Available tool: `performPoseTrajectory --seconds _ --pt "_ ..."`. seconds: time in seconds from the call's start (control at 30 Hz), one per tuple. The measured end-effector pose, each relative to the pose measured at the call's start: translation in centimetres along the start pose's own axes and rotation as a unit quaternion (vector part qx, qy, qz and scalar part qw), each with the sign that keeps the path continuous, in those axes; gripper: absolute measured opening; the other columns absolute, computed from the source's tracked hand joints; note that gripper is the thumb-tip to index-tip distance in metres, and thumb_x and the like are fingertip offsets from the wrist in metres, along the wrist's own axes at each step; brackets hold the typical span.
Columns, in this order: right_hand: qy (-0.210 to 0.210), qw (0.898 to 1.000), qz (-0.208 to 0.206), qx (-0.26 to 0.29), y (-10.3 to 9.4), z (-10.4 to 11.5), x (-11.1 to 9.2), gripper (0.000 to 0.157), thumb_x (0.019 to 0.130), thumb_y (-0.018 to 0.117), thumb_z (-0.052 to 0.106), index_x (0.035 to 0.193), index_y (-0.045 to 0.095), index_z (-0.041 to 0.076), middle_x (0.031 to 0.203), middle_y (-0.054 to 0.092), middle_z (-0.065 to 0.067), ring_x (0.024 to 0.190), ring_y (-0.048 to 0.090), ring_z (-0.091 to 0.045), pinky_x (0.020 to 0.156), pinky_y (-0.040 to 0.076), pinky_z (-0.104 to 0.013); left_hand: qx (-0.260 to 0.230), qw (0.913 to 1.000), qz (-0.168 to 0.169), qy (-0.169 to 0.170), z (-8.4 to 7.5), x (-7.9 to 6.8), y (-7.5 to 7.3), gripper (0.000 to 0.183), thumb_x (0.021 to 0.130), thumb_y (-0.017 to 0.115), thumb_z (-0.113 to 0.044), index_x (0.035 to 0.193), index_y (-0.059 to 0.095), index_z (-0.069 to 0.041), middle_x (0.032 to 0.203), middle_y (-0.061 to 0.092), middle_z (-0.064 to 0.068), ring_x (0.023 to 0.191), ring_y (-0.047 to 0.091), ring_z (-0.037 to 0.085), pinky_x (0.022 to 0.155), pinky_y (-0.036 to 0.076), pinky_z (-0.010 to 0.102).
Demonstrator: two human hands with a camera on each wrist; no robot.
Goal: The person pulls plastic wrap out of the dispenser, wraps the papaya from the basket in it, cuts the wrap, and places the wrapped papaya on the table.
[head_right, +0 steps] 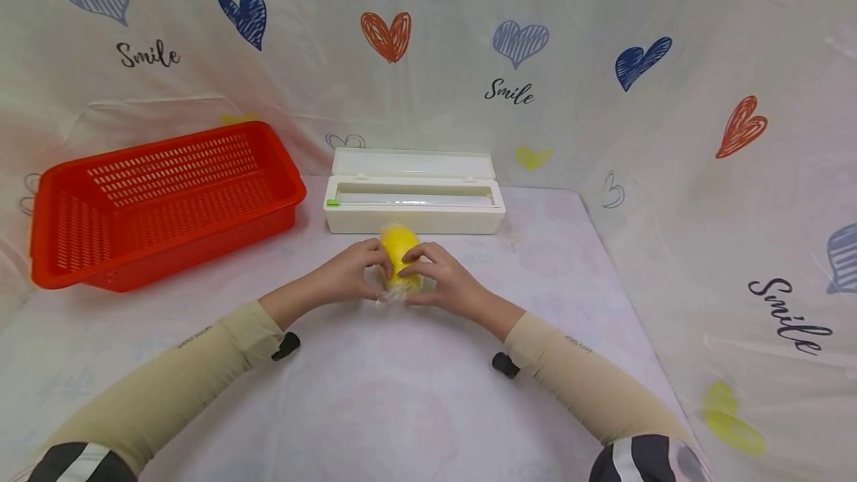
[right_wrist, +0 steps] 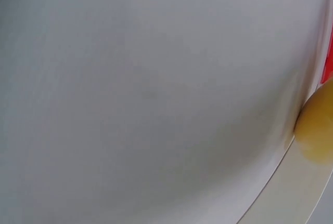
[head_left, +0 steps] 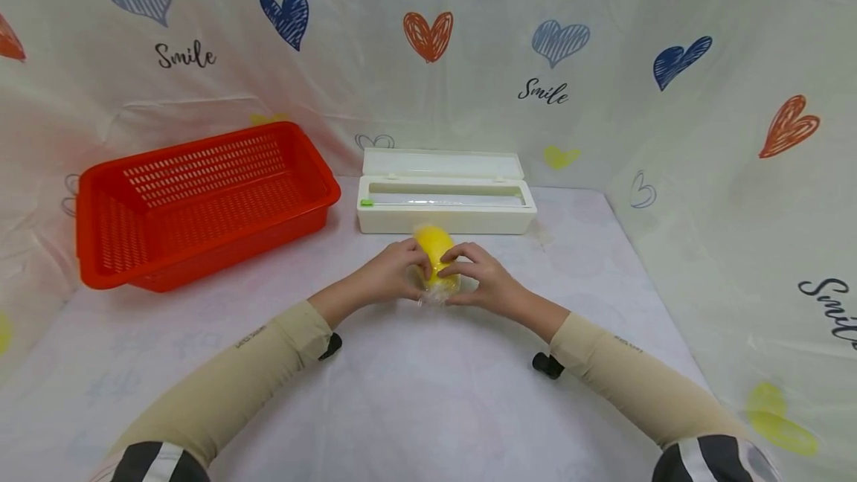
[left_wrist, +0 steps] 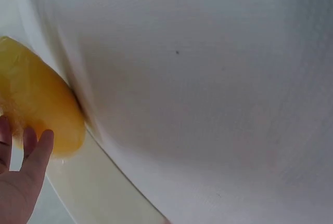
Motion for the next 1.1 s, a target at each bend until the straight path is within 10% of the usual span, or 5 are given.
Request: performPoseTrajectory --seconds 0.33,0.73,1.1 --pt "0.008 0.999 0.024 -0.037 -0.4 -1.1 0.1 0.046 0.065 0.092 0.01 0.103 0.066 0.006 0.121 0.053 -0.012 0.115 0.049 -0.029 0.1 0.043 -0.038 -0.004 1.0 -0.004 -0.007 0.0 0.5 0.1 0.034 0.069 0.091 -0.022 0.091 0.066 -0.017 0.102 0.052 -0.001 0.106 0.044 0.023 0.095 0.04 0.038" --pt "0.111 0.992 -0.014 0.057 -0.3 -2.3 -0.2 0.028 0.071 0.087 0.006 0.094 0.072 0.008 0.108 0.053 -0.005 0.106 0.051 -0.022 0.096 0.046 -0.031 0.029 0.9988 -0.031 -0.024 -0.4 1.3 0.5 0.038 0.065 0.092 -0.018 0.09 0.063 -0.016 0.101 0.047 0.002 0.111 0.035 0.029 0.093 0.036 0.042" --pt "0.119 0.989 -0.017 0.083 -0.8 0.7 0.5 0.036 0.064 0.089 -0.001 0.092 0.067 -0.002 0.104 0.05 -0.016 0.102 0.049 -0.03 0.095 0.042 -0.025 0.019 0.9987 -0.039 -0.025 -0.2 1.5 0.1 0.027 0.072 0.089 -0.026 0.083 0.066 -0.016 0.099 0.05 0.0 0.109 0.038 0.028 0.092 0.036 0.041"
Point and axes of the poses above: each hand's wrist, its own x-axis towards the middle knuckle, its own y-axis out of the palm, z = x × y, the point moved 6 cm from there along x, towards the middle knuckle
